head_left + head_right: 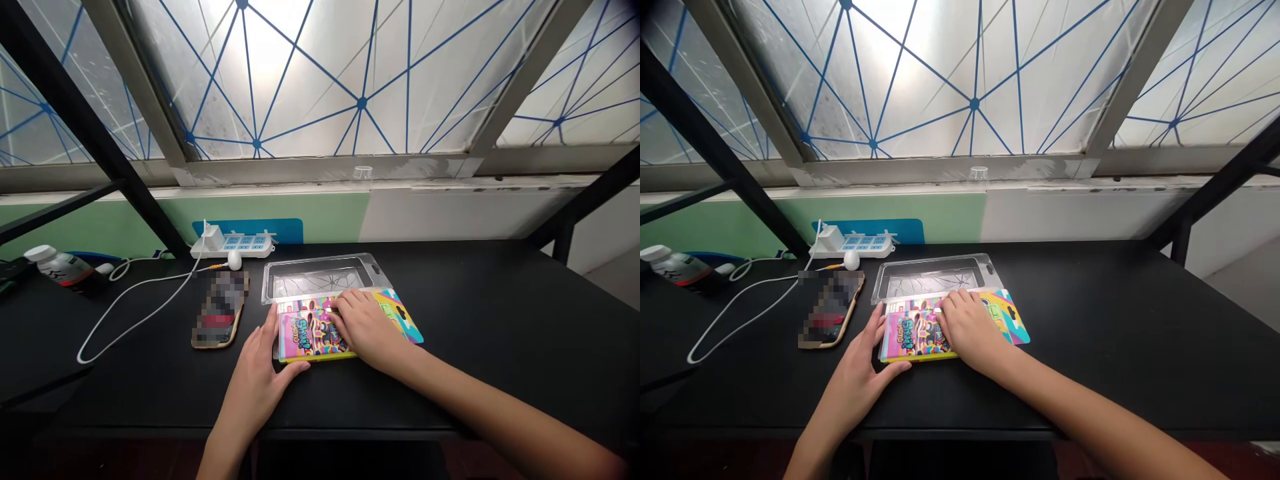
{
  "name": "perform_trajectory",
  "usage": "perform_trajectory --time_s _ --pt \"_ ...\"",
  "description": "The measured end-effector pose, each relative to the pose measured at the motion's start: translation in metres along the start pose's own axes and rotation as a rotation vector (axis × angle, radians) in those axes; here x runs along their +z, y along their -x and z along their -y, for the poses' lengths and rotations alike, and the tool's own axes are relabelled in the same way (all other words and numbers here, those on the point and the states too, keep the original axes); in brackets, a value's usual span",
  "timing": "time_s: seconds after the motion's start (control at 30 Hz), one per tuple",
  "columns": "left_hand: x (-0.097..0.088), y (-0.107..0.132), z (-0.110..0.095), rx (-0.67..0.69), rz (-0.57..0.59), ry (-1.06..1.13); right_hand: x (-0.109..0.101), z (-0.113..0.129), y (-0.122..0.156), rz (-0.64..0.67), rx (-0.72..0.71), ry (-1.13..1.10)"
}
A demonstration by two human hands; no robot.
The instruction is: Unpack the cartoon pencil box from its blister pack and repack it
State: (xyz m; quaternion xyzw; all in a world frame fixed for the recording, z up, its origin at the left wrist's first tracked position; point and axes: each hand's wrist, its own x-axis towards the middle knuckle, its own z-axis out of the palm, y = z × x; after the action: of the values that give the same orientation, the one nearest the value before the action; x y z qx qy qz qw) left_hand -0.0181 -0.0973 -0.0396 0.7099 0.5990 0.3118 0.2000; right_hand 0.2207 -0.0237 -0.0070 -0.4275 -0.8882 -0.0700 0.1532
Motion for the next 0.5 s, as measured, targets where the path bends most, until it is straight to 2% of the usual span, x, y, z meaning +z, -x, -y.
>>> perform_trajectory --time_s 0.1,0.2,0.33,0.4,0.5 --pt "-0.001 -0.002 -0.002 -0.002 0.005 0.018 0.004 -0.002 0.001 -0.081 -0.010 -0.040" --pt "-0.002 -0.004 -0.004 -0.033 0.007 0.022 0.005 -0.004 0.002 -0.245 -0.002 -0.068" --pt "-0.006 -0.004 -0.001 0.009 0.041 0.072 -0.006 -0.003 0.005 -0.434 -0.076 -0.117" --pt "-0.011 -0.003 0.002 0.005 0.073 0.142 -0.021 -0.003 0.011 -0.454 -0.145 -0.188" --pt "-0.018 -0.002 0.007 -0.101 0.125 0.184 -0.048 -0.006 0.030 -0.330 -0.225 -0.360"
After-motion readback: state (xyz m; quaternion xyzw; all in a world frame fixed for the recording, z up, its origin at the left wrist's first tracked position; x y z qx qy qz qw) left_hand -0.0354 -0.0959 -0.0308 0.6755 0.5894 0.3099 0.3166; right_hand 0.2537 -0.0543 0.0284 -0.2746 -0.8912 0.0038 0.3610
